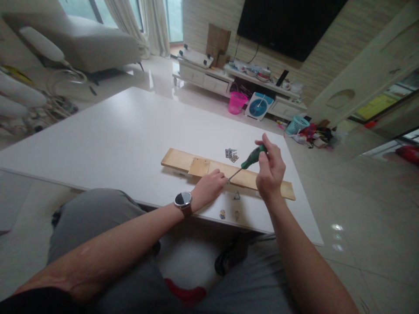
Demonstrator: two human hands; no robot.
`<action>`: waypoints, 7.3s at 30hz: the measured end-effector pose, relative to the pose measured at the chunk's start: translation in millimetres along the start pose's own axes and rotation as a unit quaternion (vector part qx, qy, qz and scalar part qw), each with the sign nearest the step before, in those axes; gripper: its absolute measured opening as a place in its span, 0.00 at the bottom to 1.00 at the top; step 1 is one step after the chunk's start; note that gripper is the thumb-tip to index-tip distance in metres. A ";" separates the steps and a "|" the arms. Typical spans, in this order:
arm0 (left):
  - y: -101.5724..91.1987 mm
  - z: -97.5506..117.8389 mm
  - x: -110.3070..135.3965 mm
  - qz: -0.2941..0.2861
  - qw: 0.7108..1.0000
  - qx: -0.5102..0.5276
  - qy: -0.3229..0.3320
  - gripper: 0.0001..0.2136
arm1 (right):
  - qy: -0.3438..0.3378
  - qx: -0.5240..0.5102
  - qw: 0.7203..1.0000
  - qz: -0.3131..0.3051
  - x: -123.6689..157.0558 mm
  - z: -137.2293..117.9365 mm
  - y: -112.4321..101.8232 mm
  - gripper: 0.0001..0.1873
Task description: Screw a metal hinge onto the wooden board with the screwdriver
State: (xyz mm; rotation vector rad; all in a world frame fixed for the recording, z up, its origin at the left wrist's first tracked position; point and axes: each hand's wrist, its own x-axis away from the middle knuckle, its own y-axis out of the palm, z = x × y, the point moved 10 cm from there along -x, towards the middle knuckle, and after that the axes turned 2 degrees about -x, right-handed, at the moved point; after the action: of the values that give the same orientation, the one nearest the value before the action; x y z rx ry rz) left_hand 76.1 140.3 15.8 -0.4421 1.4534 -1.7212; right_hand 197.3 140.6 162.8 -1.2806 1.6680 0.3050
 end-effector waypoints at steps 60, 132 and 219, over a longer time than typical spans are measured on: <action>-1.7 1.4 -0.2 0.010 1.000 -0.008 0.002 0.05 | 0.017 0.032 0.999 -0.002 3.7 -3.5 0.4 0.17; -1.9 3.2 0.6 0.009 1.000 -0.015 0.009 0.05 | -0.002 0.014 1.000 -0.018 3.2 -10.6 4.8 0.17; -0.7 2.4 0.5 0.011 1.000 -0.017 0.011 0.06 | 0.011 0.000 1.000 -0.012 4.9 -8.8 4.7 0.15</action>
State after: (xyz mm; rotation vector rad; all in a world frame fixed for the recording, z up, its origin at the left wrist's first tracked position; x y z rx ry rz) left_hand 77.3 138.3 16.9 -0.4255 1.5004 -1.6896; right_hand 188.8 133.6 161.6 -1.3065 1.6697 0.2786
